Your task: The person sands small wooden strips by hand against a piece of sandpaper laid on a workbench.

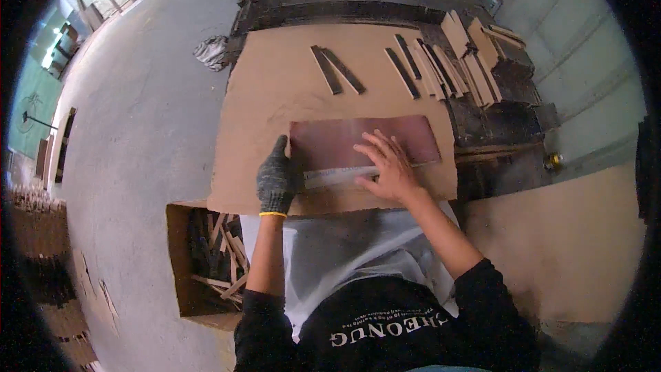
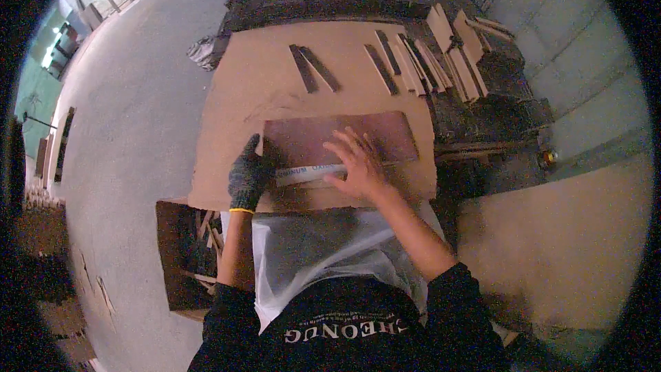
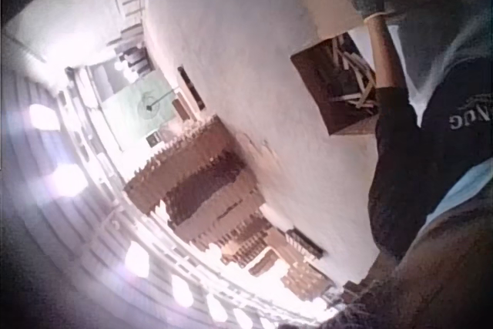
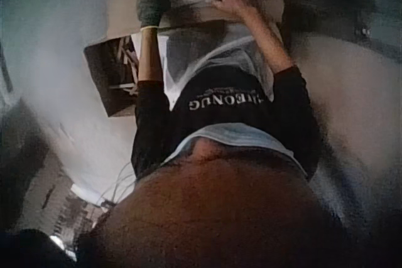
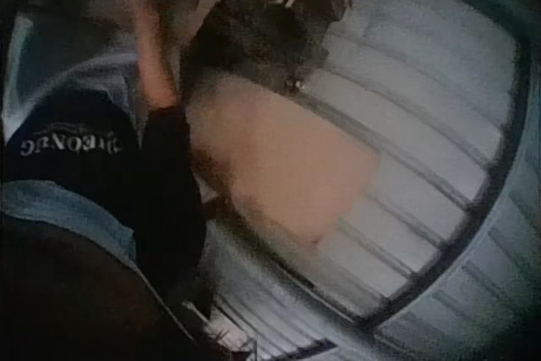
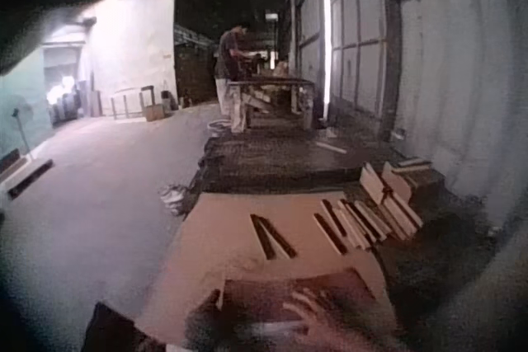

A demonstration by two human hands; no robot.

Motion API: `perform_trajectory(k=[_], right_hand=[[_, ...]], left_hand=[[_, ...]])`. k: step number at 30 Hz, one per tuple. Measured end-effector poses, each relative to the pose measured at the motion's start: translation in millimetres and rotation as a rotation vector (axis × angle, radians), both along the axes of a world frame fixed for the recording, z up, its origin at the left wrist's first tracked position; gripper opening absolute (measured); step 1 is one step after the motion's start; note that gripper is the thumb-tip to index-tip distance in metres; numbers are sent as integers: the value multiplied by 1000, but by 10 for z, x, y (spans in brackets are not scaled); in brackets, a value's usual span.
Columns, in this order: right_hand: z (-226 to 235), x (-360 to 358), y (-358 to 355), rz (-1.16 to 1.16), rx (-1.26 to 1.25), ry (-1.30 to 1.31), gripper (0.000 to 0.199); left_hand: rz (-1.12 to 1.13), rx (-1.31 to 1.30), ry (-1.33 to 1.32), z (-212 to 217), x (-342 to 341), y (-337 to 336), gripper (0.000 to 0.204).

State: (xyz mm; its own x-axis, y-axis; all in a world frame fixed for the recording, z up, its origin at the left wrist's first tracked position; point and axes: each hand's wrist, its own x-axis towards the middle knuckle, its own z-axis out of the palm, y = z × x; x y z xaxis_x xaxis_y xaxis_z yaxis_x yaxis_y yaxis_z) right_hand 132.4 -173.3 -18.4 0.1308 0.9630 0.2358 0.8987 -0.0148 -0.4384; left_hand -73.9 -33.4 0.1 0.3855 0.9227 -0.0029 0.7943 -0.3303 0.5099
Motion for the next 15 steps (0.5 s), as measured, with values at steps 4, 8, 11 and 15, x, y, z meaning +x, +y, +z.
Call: perform_trajectory(k=[4,8,11,15], right_hand=[[15,-33,-175,-22,29,20,66],[-38,-101,-144,-1,41,-18,69],[-39,-145,-108,24,7,-37,71],[-90,-163,-141,27,-64,-21,71]], left_hand=[[-30,-130,-369,4,-121,-104,50],[83,-435,-668,184,-180,-480,51],[-58,136,-220,-109,-331,-552,46],[-95,134,85,32,-354,-630,62]])
